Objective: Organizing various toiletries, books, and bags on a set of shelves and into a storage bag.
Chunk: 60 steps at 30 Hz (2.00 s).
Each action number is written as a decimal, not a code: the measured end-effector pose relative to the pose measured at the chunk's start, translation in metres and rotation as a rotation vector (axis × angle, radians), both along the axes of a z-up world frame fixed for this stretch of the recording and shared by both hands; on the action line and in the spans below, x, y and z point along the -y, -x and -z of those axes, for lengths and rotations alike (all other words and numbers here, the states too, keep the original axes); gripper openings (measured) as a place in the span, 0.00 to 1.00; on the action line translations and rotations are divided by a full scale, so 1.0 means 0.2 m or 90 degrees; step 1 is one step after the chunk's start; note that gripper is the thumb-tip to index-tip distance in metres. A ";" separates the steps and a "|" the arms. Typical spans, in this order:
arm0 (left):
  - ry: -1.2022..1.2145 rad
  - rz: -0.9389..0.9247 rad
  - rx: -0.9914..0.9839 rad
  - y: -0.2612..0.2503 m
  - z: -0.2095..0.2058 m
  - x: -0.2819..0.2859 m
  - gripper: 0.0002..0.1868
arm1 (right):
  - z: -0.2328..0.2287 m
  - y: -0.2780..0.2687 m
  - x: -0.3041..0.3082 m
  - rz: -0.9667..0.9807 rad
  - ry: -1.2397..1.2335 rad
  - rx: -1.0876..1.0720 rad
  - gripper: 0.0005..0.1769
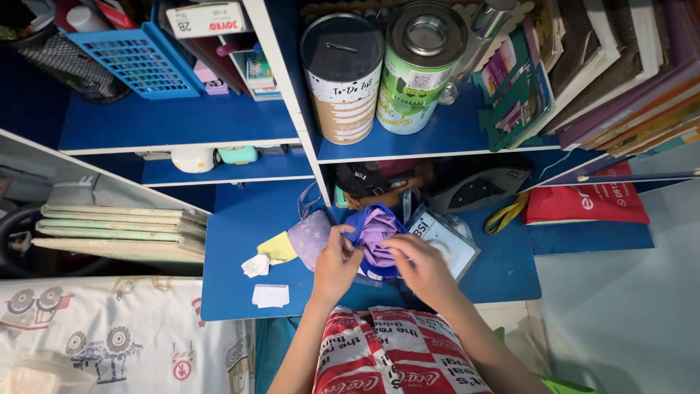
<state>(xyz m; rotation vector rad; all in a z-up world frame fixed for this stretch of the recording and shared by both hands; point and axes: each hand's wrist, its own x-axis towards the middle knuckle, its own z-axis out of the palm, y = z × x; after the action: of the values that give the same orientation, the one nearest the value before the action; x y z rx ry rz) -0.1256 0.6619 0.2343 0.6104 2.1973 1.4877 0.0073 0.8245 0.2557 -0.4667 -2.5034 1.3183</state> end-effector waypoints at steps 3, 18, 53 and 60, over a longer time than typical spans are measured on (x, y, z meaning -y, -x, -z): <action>-0.029 0.026 -0.004 0.00 0.03 0.02 0.22 | 0.05 0.14 0.04 -0.084 -0.135 0.015 0.17; -0.112 0.161 -0.071 -0.19 -0.10 -0.04 0.17 | 0.82 0.15 -0.33 -0.045 -0.368 0.350 0.18; -0.388 -0.215 0.302 -0.19 -0.09 0.34 0.07 | -0.12 -0.06 0.05 -0.190 0.300 0.008 0.35; -0.414 -0.312 0.300 -0.17 -0.12 0.46 0.07 | 0.20 -0.03 0.28 -0.115 0.270 -0.040 0.38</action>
<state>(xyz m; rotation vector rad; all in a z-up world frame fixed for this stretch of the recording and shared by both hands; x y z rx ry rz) -0.0914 0.5696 0.2590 -0.1337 1.5370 2.3373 0.0128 0.7676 0.2151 -0.2806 -2.2534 1.9152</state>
